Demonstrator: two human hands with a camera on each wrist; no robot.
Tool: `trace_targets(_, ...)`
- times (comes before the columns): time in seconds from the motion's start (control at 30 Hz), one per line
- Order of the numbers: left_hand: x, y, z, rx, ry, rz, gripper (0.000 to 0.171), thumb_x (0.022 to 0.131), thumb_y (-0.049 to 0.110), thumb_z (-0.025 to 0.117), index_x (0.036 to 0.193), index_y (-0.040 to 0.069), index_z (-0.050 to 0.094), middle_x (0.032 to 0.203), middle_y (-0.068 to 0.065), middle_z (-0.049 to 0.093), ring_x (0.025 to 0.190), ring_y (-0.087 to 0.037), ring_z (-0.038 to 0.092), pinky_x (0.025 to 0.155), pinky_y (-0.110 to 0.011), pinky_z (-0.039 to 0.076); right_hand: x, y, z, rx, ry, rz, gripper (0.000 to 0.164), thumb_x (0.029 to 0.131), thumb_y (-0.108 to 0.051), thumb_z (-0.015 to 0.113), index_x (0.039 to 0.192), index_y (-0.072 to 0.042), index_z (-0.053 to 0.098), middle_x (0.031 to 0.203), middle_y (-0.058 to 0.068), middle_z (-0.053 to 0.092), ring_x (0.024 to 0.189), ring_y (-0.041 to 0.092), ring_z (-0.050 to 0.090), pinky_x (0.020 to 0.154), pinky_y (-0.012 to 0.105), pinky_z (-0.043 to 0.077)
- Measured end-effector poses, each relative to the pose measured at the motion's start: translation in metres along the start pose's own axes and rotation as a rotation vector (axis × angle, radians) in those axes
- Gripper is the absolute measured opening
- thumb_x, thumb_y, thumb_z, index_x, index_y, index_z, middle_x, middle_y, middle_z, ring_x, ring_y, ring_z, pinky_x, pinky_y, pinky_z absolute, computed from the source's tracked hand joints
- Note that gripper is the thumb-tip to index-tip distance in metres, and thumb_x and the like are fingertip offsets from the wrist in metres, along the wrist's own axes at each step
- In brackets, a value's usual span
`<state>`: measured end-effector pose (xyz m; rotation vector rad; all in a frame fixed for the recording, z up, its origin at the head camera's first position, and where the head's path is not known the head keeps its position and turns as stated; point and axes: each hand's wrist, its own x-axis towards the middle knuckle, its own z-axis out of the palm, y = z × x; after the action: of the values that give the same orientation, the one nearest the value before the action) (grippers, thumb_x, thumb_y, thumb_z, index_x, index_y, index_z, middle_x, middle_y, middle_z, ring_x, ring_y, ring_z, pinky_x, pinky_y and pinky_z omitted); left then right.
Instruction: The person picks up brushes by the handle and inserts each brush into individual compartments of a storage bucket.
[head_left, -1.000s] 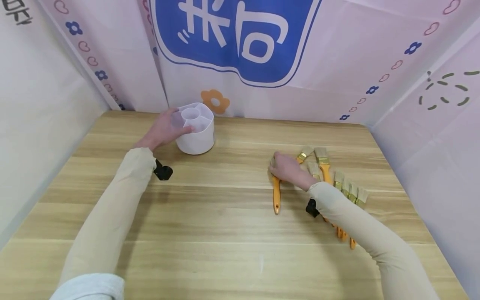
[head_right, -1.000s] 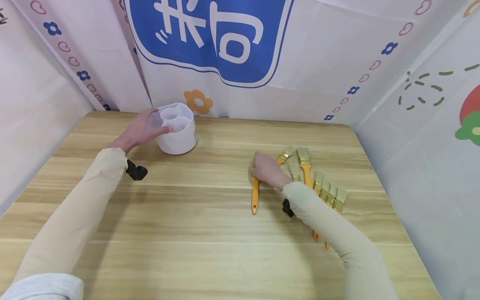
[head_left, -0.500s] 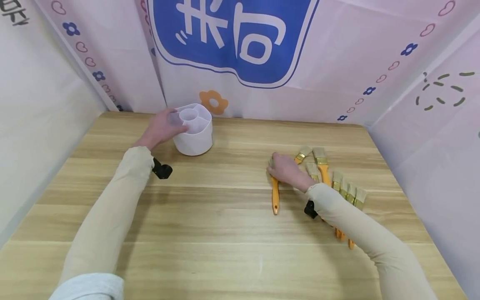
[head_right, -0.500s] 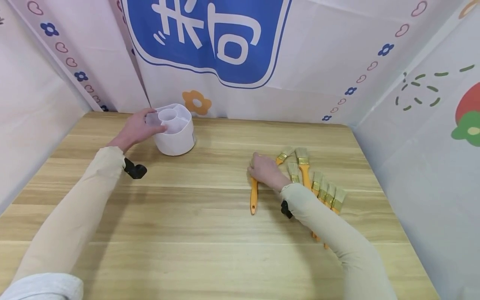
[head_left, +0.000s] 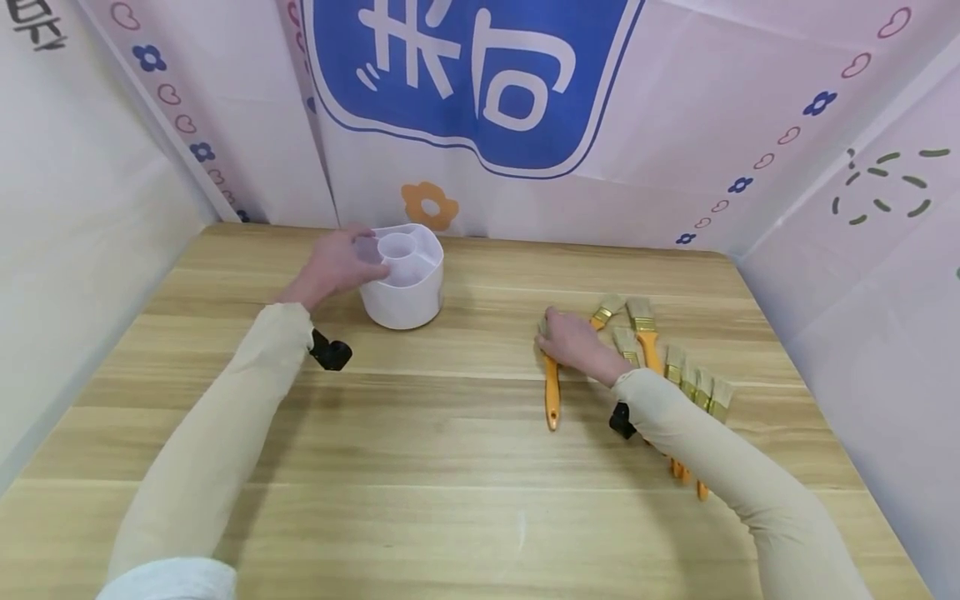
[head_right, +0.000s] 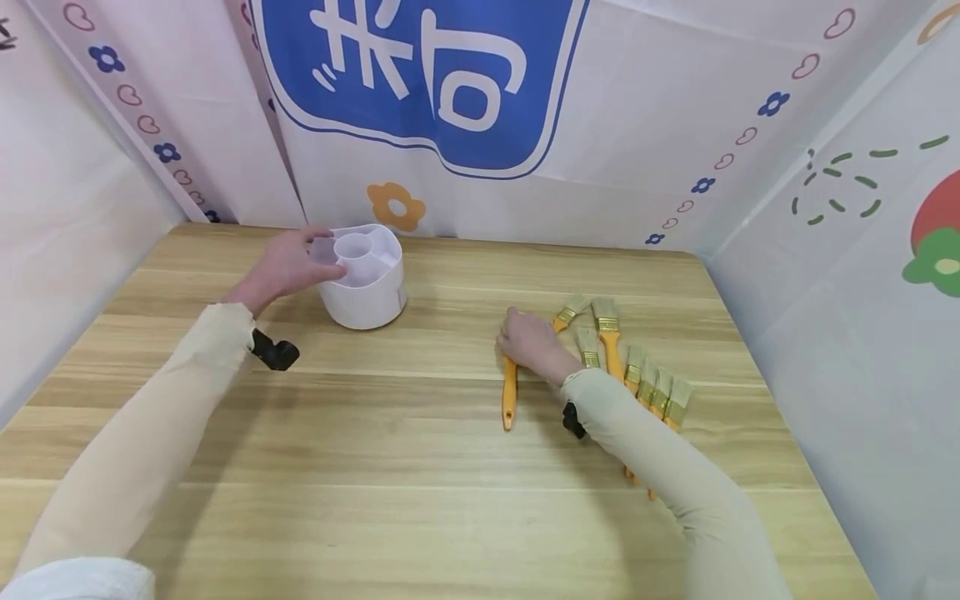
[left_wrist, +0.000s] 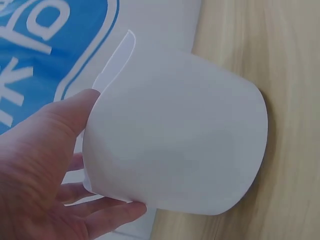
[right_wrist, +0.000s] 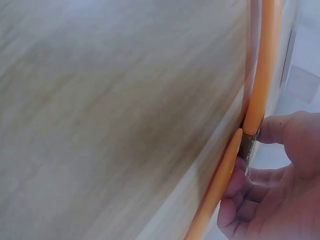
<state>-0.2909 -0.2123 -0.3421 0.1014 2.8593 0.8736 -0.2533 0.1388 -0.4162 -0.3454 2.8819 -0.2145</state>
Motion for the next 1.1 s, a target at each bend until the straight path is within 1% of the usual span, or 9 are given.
trace_targets(0.1,-0.006,0.005,0.006,-0.002,-0.005,0.029,0.076,0.077,0.035,0.069,0.141,0.006,0.038,0.143,-0.024,0.041,0.127,-0.039,0.04,0.103,-0.056,0.038,0.0,0.0,0.0,0.001,-0.001,-0.005,0.044,0.092,-0.03,0.053,0.121,0.002,0.05,0.081,0.013,0.06,0.061,0.019,0.052,0.045,0.024,0.039)
trace_targets(0.2,-0.013,0.013,0.013,-0.003,-0.04,0.048,0.076,0.077,0.034,0.07,0.141,0.008,0.039,0.143,-0.023,0.04,0.128,-0.038,0.04,0.103,-0.056,0.038,0.0,0.001,0.001,-0.002,0.002,-0.01,0.043,0.092,-0.03,0.053,0.12,0.003,0.05,0.081,0.013,0.06,0.061,0.019,0.052,0.045,0.024,0.039)
trace_targets(0.33,-0.022,0.024,0.024,0.012,-0.071,0.092,0.075,0.077,0.036,0.069,0.141,0.008,0.039,0.143,-0.022,0.041,0.129,-0.039,0.04,0.103,-0.057,0.038,0.0,0.002,0.001,-0.002,0.002,-0.016,0.042,0.093,-0.029,0.053,0.119,0.003,0.05,0.08,0.012,0.06,0.061,0.019,0.052,0.045,0.025,0.039)
trace_targets(0.47,-0.032,0.037,0.036,0.012,-0.067,0.163,0.074,0.076,0.035,0.069,0.138,0.006,0.042,0.14,-0.022,0.045,0.124,-0.037,0.045,0.1,-0.054,0.042,0.0,0.002,0.002,-0.001,0.004,-0.027,0.042,0.093,-0.028,0.052,0.121,0.004,0.049,0.083,0.014,0.062,0.063,0.02,0.053,0.047,0.026,0.04)
trace_targets(0.63,-0.045,0.051,0.045,-0.002,-0.065,0.246,0.069,0.075,0.032,0.07,0.134,0.004,0.047,0.135,-0.019,0.051,0.117,-0.032,0.05,0.095,-0.049,0.046,0.0,0.002,0.003,-0.003,0.02,-0.041,0.042,0.094,-0.029,0.052,0.121,0.004,0.05,0.086,0.016,0.064,0.066,0.021,0.054,0.051,0.029,0.043)
trace_targets(0.77,-0.055,0.059,0.049,0.008,-0.075,0.269,0.069,0.073,0.033,0.071,0.132,0.006,0.049,0.133,-0.016,0.053,0.114,-0.029,0.05,0.091,-0.045,0.048,0.0,0.002,0.003,-0.003,0.026,-0.036,0.042,0.093,-0.029,0.052,0.119,0.003,0.05,0.086,0.017,0.064,0.068,0.024,0.056,0.054,0.033,0.047)
trace_targets(0.9,-0.061,0.065,0.052,0.014,-0.094,0.276,0.069,0.074,0.033,0.071,0.134,0.007,0.048,0.132,-0.016,0.053,0.111,-0.029,0.051,0.087,-0.043,0.05,0.0,0.002,0.003,-0.012,0.037,-0.029,0.041,0.093,-0.029,0.052,0.118,0.003,0.05,0.088,0.019,0.064,0.07,0.026,0.058,0.058,0.037,0.051)
trace_targets(1.0,-0.065,0.067,0.053,0.011,-0.117,0.272,0.07,0.074,0.032,0.072,0.135,0.008,0.046,0.136,-0.016,0.049,0.115,-0.029,0.049,0.089,-0.045,0.05,0.0,0.002,0.003,-0.017,0.042,-0.03,0.04,0.093,-0.029,0.052,0.117,0.002,0.051,0.088,0.019,0.065,0.072,0.027,0.059,0.06,0.039,0.052)
trace_targets(1.1,-0.067,0.067,0.054,0.02,-0.134,0.283,0.069,0.075,0.032,0.072,0.135,0.009,0.047,0.139,-0.015,0.047,0.119,-0.03,0.048,0.092,-0.048,0.049,0.0,0.002,0.003,-0.018,0.04,-0.033,0.039,0.092,-0.029,0.051,0.116,0.002,0.051,0.087,0.018,0.064,0.071,0.027,0.059,0.059,0.039,0.052)
